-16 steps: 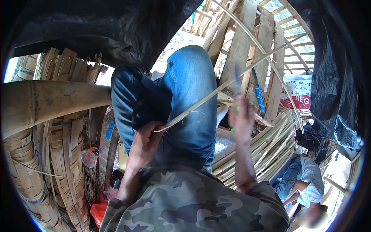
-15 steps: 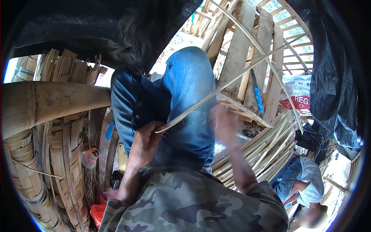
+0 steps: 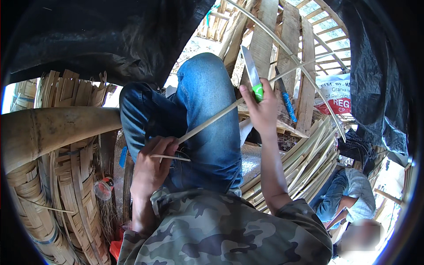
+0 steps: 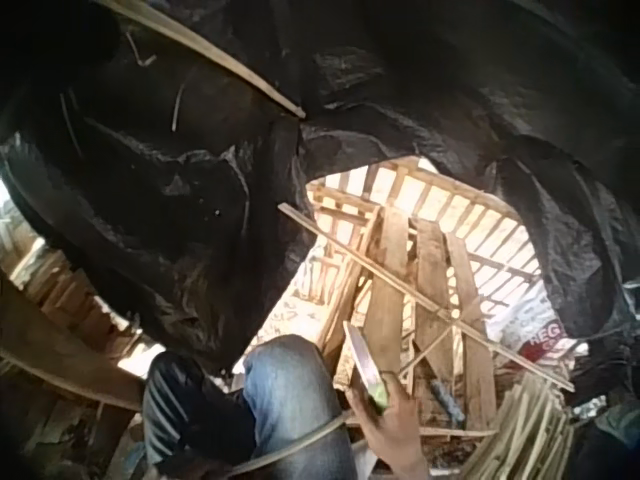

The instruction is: The person shapes and shaves thin bamboo sticks using a knife, scraping along their surfaces and splitting the strips.

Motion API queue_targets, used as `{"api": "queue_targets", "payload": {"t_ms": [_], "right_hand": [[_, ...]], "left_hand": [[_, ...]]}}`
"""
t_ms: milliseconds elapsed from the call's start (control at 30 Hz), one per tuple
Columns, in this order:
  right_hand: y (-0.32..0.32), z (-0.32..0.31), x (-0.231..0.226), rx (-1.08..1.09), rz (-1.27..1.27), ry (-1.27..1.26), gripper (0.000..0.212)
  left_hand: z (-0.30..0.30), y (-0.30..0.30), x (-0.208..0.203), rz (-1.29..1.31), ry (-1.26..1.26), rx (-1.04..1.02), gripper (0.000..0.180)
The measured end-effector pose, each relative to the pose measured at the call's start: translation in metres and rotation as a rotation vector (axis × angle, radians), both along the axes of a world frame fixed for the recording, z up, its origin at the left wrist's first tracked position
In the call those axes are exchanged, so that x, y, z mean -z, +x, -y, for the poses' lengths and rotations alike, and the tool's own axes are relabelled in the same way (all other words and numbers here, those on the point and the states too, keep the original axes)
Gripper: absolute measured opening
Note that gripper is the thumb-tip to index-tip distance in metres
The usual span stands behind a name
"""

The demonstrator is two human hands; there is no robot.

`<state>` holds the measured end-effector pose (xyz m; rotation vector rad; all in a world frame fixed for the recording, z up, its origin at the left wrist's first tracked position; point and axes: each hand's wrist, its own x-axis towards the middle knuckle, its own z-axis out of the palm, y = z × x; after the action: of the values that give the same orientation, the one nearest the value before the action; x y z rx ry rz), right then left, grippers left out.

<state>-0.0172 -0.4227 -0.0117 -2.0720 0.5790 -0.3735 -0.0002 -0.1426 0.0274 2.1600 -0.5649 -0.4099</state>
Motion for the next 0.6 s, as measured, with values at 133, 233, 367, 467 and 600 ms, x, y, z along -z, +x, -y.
{"api": "queue_targets", "payload": {"t_ms": [133, 233, 367, 467, 600], "right_hand": [[-0.001, -0.003, 0.016, 0.052, 0.104, -0.062, 0.025], [-0.001, -0.005, 0.02, 0.073, 0.123, -0.048, 0.021], [0.001, -0.01, 0.01, 0.084, 0.132, -0.03, 0.021], [-0.004, -0.007, 0.013, 0.125, 0.135, -0.029, 0.022], [-0.007, -0.01, 0.011, 0.074, 0.094, -0.171, 0.024]], "left_hand": [[-0.015, 0.007, -0.025, 0.26, -0.079, -0.169, 0.017], [-0.052, 0.025, -0.036, 0.484, -0.327, -0.872, 0.017], [-0.057, 0.035, -0.031, 0.568, -0.083, -0.712, 0.02], [0.01, 0.016, -0.04, 0.439, 0.125, -0.213, 0.019], [0.049, 0.007, -0.01, 0.477, 0.113, 0.064, 0.017]]}}
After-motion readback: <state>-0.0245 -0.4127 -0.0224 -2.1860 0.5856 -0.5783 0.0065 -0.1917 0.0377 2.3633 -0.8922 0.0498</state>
